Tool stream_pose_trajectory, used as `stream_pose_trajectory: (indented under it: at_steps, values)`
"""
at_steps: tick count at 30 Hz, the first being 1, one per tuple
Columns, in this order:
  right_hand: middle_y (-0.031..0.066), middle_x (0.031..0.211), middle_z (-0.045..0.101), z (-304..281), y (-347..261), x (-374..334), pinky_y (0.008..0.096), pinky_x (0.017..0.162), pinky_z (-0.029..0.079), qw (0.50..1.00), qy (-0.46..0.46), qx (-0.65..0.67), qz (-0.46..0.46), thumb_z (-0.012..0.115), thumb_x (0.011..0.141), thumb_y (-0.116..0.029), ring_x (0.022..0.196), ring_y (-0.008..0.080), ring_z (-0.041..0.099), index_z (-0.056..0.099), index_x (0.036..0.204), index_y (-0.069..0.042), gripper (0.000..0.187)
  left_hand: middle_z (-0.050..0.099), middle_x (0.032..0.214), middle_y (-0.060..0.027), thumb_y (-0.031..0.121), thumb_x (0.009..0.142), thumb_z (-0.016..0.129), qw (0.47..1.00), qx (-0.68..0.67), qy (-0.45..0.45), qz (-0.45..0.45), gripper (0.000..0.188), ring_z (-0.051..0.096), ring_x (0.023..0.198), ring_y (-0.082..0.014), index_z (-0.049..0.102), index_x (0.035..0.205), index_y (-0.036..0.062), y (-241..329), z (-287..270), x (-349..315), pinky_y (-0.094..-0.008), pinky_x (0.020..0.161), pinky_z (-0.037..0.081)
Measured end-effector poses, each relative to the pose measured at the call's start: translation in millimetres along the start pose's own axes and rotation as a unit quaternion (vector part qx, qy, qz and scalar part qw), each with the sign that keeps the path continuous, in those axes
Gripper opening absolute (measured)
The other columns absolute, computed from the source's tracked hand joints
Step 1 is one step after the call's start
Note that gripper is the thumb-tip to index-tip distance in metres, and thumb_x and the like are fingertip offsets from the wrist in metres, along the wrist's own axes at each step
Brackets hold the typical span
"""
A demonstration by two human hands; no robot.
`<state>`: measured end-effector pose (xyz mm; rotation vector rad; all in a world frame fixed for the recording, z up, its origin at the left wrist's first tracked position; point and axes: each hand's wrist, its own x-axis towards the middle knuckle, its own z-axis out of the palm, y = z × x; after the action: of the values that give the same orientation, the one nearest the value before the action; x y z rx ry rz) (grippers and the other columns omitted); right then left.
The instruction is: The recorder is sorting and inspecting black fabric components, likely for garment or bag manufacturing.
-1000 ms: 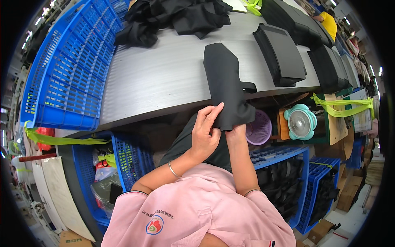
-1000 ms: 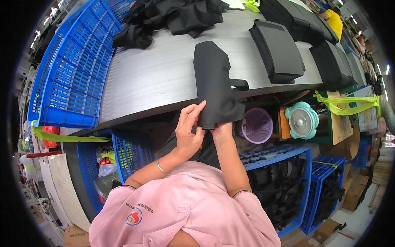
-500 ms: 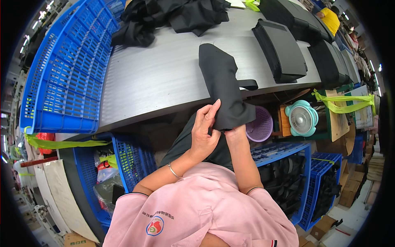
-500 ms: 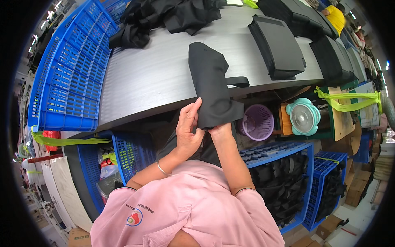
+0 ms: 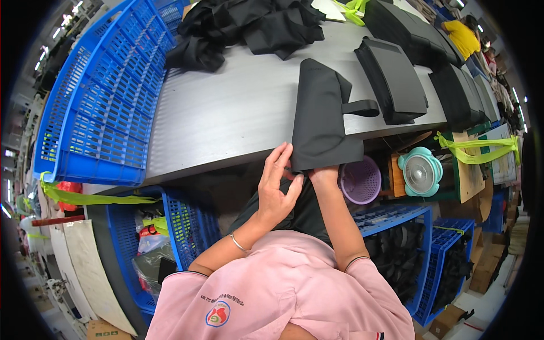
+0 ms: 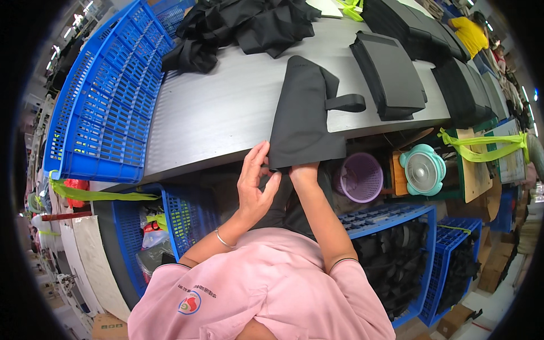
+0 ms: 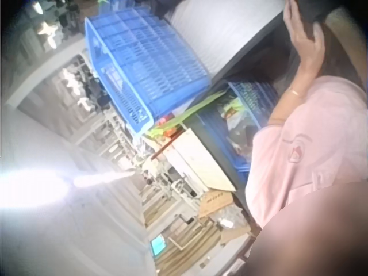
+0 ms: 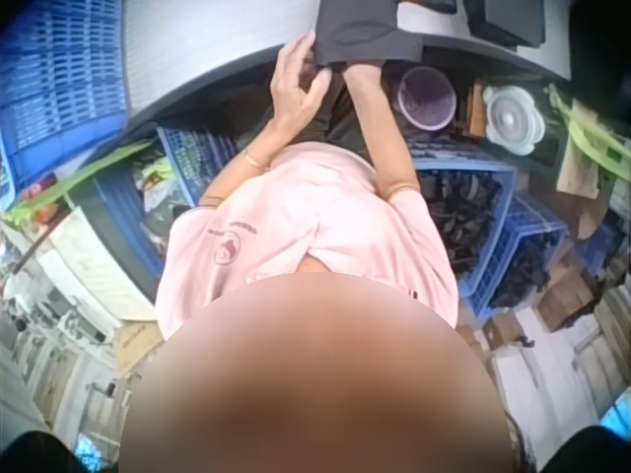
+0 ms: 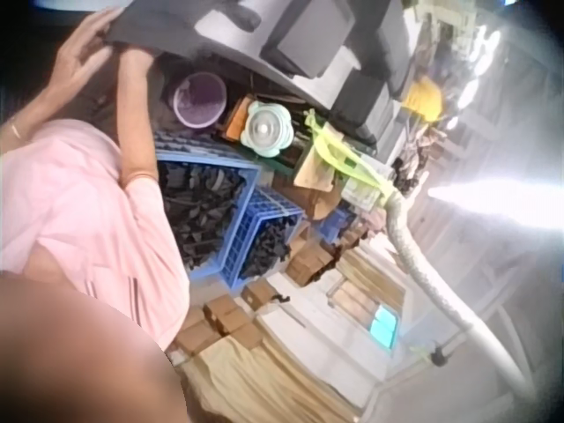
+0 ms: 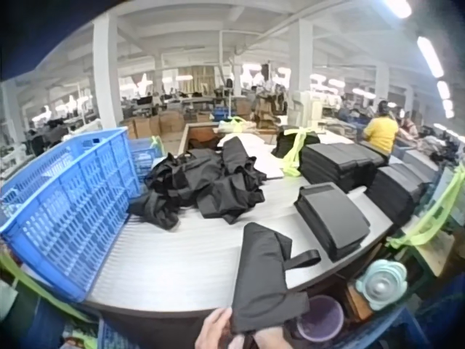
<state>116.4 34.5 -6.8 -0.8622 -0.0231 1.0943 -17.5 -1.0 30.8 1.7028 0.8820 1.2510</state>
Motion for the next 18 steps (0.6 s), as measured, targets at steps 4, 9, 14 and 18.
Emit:
stream_pose_trajectory:
  at_steps: [4,9,14,18]
  values:
    - [0.0101,0.125,0.06,-27,26,19,0.0387,0.102,0.047,0.968,-0.102,-0.171,-0.155,0.051,0.102,-0.032,0.118,0.0251,0.056,0.053,0.132,-0.006,0.04,0.059,0.134,-0.0169,-0.002,0.086,0.062,0.996,0.047,0.066,-0.038,0.056,0.064,0.11,-0.0279,0.053,0.141,0.0035,-15,-4,4,-0.0334,0.087,0.054]
    - [0.0184,0.103,0.065,7,-9,-22,0.0423,0.091,0.048,0.801,-0.269,-0.498,-0.196,0.06,0.094,-0.012,0.1,0.0304,0.063,0.064,0.102,0.003,0.017,0.065,0.084,-0.0092,-0.005,0.091,0.045,0.973,0.041,0.142,-0.178,0.048,0.051,0.062,-0.0072,0.061,0.135,0.0044,-45,-30,-6,-0.0243,0.066,0.05]
    - [0.0179,0.105,0.066,-24,9,0,0.0464,0.097,0.047,0.507,-0.233,-0.77,-0.308,0.059,0.087,-0.006,0.103,0.0369,0.061,0.067,0.112,0.0,0.027,0.058,0.072,-0.0015,-0.005,0.091,0.041,0.963,-0.086,0.104,-0.234,0.05,0.054,0.063,-0.0058,0.058,0.137,0.0032,-68,-10,-13,-0.0262,0.069,0.056]
    - [0.0187,0.117,0.062,-18,31,2,0.052,0.108,0.037,0.406,-0.14,-0.788,-0.442,0.062,0.082,-0.014,0.118,0.0393,0.053,0.065,0.117,0.0,0.038,0.069,0.089,-0.0018,0.001,0.096,0.046,0.941,-0.207,0.061,-0.261,0.032,0.062,0.074,-0.0075,0.065,0.123,-0.0008,-84,11,-17,-0.0243,0.068,0.053]
